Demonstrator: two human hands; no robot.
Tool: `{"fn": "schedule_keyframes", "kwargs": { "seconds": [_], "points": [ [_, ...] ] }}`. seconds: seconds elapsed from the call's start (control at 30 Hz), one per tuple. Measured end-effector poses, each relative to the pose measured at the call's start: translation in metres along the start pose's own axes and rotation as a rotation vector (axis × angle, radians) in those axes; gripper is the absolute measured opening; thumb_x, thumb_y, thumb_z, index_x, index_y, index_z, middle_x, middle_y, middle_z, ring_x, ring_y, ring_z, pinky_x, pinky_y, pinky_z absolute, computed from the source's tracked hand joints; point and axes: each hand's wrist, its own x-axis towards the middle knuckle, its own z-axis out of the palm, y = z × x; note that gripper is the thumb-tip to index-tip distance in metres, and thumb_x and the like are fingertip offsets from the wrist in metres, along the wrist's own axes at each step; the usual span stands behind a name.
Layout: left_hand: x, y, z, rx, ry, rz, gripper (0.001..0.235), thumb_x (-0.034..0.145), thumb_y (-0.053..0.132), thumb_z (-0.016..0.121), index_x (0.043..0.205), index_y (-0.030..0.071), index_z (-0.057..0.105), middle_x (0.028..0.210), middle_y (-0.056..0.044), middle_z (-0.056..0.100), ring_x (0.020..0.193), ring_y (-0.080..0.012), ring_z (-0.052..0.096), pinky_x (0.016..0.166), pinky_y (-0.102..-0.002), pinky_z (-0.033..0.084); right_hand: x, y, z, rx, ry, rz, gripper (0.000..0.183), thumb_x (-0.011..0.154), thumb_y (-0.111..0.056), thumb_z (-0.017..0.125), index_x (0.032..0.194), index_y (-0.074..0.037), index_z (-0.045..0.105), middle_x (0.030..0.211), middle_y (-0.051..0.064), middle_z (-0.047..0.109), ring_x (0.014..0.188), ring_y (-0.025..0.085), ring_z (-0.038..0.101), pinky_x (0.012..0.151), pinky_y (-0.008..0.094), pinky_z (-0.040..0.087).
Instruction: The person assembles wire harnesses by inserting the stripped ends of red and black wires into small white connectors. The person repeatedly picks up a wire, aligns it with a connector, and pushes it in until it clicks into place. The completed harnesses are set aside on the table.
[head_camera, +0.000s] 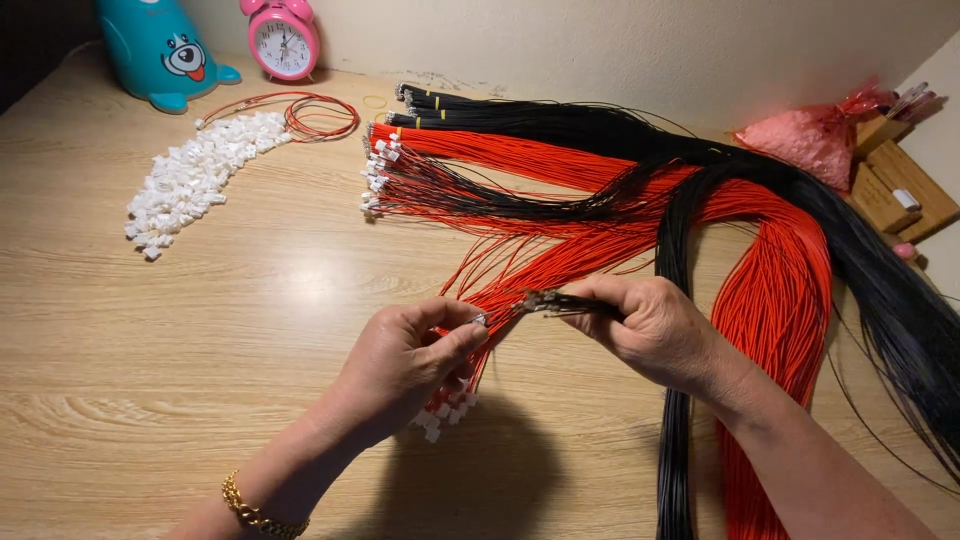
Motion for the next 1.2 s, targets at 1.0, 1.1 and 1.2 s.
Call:
{"fn": "schedule_keyframes", "kwargs": {
  "seconds": [1.0, 1.1, 1.2],
  "points": [
    [-0.022, 0.005, -0.032, 0.459, 0.070, 0.212, 0.007, 0.084, 0.019, 0.073, 0.087, 0.016, 0.079, 0.067, 0.008, 0.071, 0.060, -0.0035, 0.053, 0.055, -0.023, 0.043, -0.001, -0.003, 0.002, 0.149, -0.045, -0.130, 0.024, 0.091, -0.021, 0.059, 0.106, -0.004, 0.069, 0.102, 0.005, 0.073, 0.095, 0.015, 0.069, 0.087, 0.026, 0.054],
    [-0.026, 0.007, -0.044, 0.427, 0.108, 0.212, 0.022, 0.077, 0.017, 0.076, 0.099, 0.018, 0.078, 0.087, 0.003, 0.085, 0.072, -0.0027, 0.074, 0.067, -0.018, 0.058, -0.002, -0.007, 0.009, -0.182, -0.031, -0.142, 0.009, 0.089, -0.012, 0.062, 0.093, -0.014, 0.069, 0.082, -0.001, 0.072, 0.069, 0.012, 0.069, 0.063, 0.024, 0.060],
    [-0.034, 0.008, -0.049, 0.380, 0.163, 0.316, 0.019, 0.073, 0.012, 0.078, 0.092, 0.011, 0.082, 0.078, 0.000, 0.085, 0.065, -0.0050, 0.072, 0.063, -0.019, 0.059, -0.001, -0.009, 0.015, -0.263, -0.010, -0.246, 0.008, 0.091, -0.010, 0.060, 0.096, -0.012, 0.066, 0.083, 0.003, 0.072, 0.070, 0.015, 0.070, 0.061, 0.027, 0.061]
  ]
}}
